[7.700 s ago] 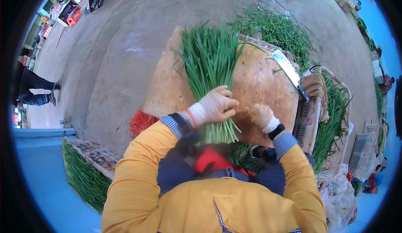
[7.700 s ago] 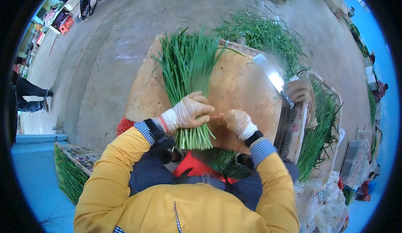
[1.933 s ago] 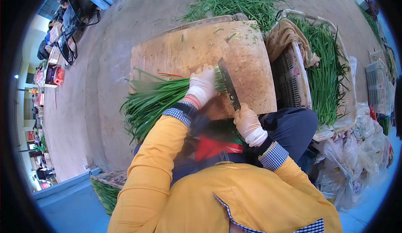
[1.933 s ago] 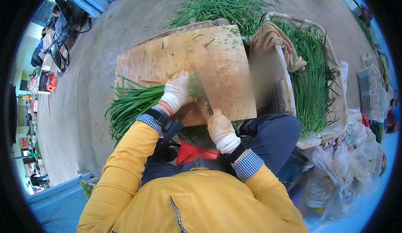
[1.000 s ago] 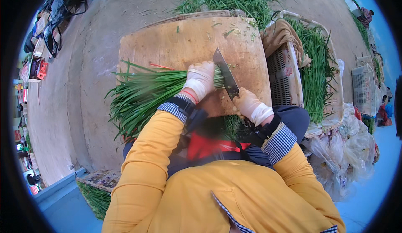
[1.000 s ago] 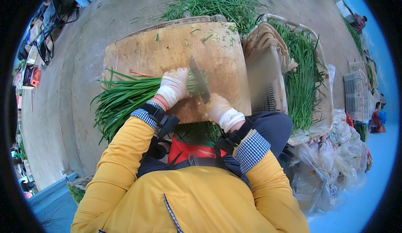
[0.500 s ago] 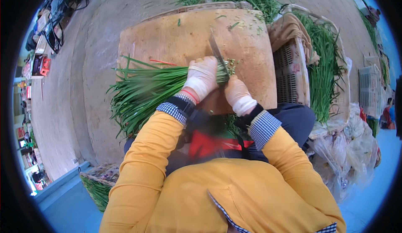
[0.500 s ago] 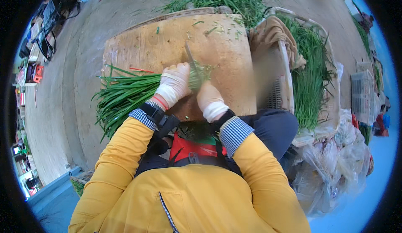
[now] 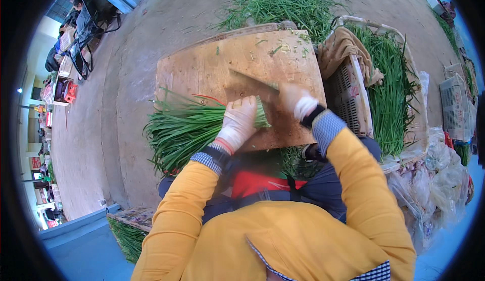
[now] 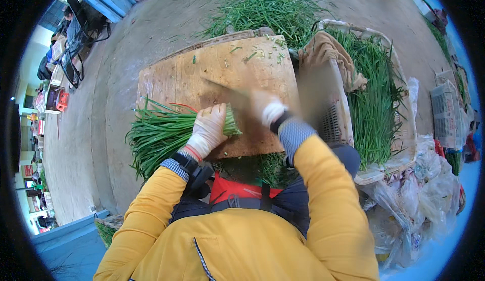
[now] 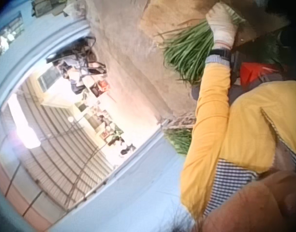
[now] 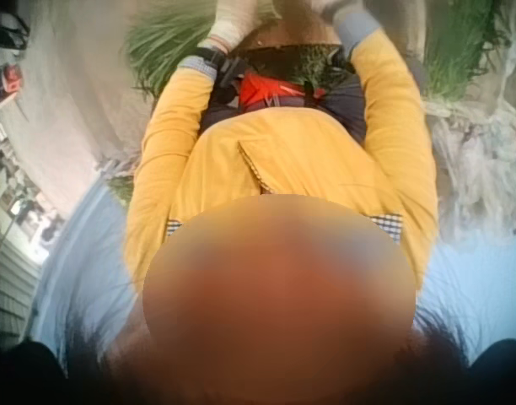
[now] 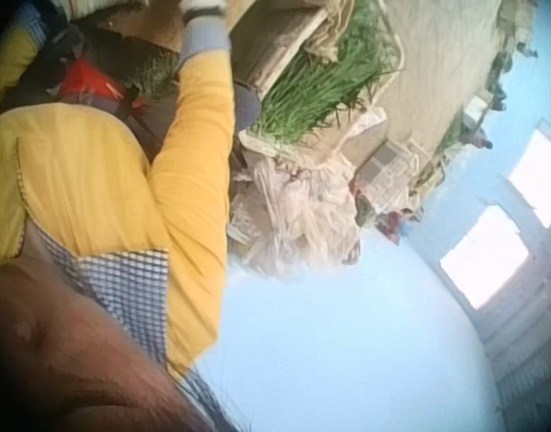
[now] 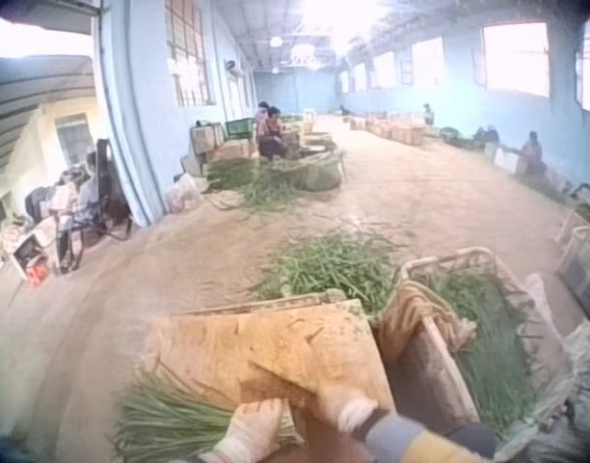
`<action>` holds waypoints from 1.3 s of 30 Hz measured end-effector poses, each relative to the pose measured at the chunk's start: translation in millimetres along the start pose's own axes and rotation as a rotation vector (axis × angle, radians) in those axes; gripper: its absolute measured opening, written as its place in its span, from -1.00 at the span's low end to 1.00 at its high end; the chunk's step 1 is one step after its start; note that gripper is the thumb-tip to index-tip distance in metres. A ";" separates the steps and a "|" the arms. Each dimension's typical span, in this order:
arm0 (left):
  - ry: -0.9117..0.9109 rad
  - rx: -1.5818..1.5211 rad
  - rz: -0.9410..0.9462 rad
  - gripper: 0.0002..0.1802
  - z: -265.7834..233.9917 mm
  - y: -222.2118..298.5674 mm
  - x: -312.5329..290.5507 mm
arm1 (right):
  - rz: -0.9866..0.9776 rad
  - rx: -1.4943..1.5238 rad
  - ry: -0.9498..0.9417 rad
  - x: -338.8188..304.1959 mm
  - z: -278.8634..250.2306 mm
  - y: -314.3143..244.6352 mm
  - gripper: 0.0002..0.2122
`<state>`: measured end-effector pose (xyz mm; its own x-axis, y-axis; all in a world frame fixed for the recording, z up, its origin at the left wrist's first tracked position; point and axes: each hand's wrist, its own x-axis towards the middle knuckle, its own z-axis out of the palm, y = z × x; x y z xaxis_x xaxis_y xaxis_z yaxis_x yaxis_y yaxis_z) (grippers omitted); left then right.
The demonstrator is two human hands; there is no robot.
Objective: Bundling green onions or chives, securing them with bands, and trimming the ends with a knife.
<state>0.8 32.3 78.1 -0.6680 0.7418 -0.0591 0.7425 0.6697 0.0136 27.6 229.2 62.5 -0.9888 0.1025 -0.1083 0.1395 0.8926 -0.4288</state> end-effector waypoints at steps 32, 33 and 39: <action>-0.620 -0.094 0.127 0.41 -53.0 -42.5 38.2 | 0.262 0.896 0.146 -77.1 13.6 0.3 -0.84; -0.583 -0.191 0.147 0.33 -48.2 -43.6 35.2 | 0.309 0.942 0.127 -81.3 18.6 -0.3 -0.82; -0.306 -0.256 0.101 0.03 -45.3 -24.0 -4.5 | 0.302 0.951 0.162 -103.4 20.2 -2.2 -0.73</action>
<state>-16.3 14.5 123.3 -0.5180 0.7857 -0.3382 0.7414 0.6096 0.2805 130.7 207.7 56.5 -0.8904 0.3880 -0.2380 0.2995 0.1057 -0.9482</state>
